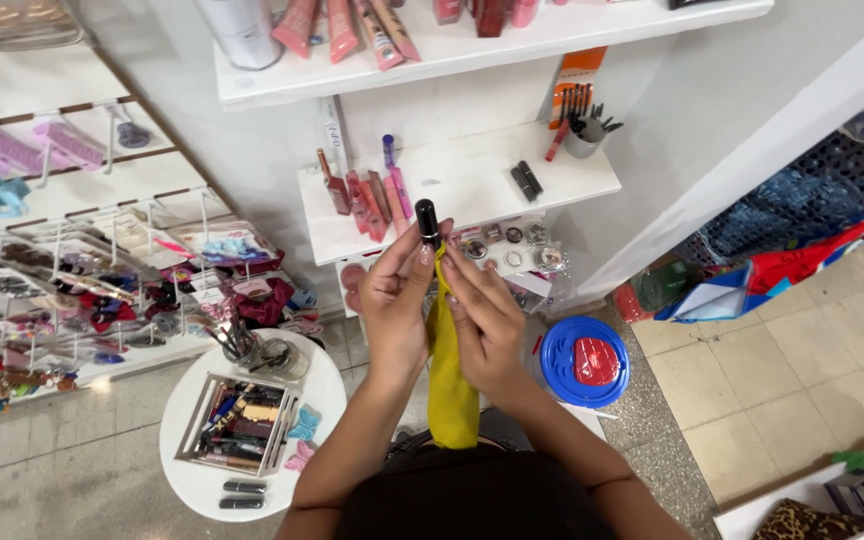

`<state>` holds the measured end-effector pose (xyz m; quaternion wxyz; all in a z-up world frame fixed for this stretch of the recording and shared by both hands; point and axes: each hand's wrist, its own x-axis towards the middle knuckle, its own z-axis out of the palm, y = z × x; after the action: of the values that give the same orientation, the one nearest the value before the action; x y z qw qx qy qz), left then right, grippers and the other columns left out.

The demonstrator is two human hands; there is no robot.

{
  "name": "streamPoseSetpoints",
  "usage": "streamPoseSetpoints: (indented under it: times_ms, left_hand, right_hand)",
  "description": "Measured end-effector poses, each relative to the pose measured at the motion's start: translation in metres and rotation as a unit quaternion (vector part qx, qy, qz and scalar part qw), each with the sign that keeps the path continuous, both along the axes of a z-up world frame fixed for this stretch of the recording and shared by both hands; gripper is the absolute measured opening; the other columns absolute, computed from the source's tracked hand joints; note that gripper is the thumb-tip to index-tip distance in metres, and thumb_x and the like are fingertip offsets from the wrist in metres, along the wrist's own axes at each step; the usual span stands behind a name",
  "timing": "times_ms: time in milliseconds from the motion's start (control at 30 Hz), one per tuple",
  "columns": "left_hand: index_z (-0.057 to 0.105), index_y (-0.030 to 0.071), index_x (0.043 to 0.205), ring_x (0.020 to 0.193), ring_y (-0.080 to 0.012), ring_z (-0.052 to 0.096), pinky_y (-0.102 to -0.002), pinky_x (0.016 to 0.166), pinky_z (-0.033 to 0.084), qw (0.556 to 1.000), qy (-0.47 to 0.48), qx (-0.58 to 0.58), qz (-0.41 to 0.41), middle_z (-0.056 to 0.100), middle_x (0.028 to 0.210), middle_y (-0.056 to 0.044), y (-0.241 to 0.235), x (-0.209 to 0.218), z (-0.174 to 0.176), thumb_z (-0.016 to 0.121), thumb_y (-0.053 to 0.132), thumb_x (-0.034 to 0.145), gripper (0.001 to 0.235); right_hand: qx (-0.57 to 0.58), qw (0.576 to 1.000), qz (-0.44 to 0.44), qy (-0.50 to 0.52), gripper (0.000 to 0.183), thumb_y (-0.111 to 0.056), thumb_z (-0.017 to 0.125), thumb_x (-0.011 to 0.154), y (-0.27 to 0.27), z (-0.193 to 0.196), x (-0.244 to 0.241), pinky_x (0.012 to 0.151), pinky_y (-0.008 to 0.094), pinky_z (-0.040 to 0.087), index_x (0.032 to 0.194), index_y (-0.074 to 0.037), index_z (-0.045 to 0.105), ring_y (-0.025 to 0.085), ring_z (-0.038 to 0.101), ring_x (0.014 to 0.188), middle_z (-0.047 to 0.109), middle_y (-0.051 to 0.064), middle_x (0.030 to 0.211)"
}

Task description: The person is cleaning and inspecting various cosmetic items like lipsticks and eyeliners using a yellow cloth in a retail setting.

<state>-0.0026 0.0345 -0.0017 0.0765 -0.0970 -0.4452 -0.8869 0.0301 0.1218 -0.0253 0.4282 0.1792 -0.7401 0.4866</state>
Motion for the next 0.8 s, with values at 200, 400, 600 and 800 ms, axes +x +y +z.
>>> streamPoseSetpoints:
  times_ms: [200,400,600,800]
  left_hand:
    - [0.063,-0.006,0.131,0.114,-0.0218,0.066,-0.035,0.099,0.055,0.999,0.006,-0.029,0.044,0.074,0.118,-0.02,0.031,-0.004,-0.024,0.069,0.001,0.094,0.038]
    - [0.066,-0.005,0.128,0.104,-0.0239,0.072,-0.036,0.091,0.06,0.996,0.066,-0.052,0.014,0.075,0.114,-0.022,0.073,-0.001,-0.001,0.071,0.0,0.092,0.037]
    - [0.063,-0.011,0.128,0.101,-0.032,0.074,-0.042,0.091,0.06,0.995,0.093,-0.015,0.034,0.073,0.116,-0.029,0.131,-0.005,-0.007,0.065,-0.006,0.093,0.035]
    - [0.061,-0.009,0.131,0.095,-0.0239,0.074,-0.035,0.086,0.061,0.98,0.076,-0.013,0.183,0.073,0.116,-0.026,0.184,-0.004,-0.004,0.064,0.004,0.098,0.036]
  right_hand:
    - [-0.033,0.999,-0.04,0.015,0.033,0.003,0.055,0.102,0.032,0.024,-0.011,0.092,0.042,0.053,0.133,-0.002,0.066,0.035,0.07,0.115,0.065,0.021,0.139]
    - [-0.1,0.992,-0.041,0.063,0.029,0.001,0.052,0.105,0.086,0.046,-0.031,0.109,0.047,0.05,0.13,0.009,0.063,0.039,0.061,0.129,0.061,0.029,0.139]
    - [-0.296,0.952,0.068,0.039,0.022,0.001,0.054,0.103,0.134,0.03,-0.047,0.062,0.028,0.061,0.122,0.001,0.045,0.024,0.067,0.081,0.049,0.026,0.14]
    - [-0.192,0.978,0.078,0.0,0.034,-0.023,0.054,0.104,0.159,0.033,-0.042,0.104,0.046,0.048,0.116,0.007,0.064,0.034,0.057,0.12,0.054,0.024,0.126]
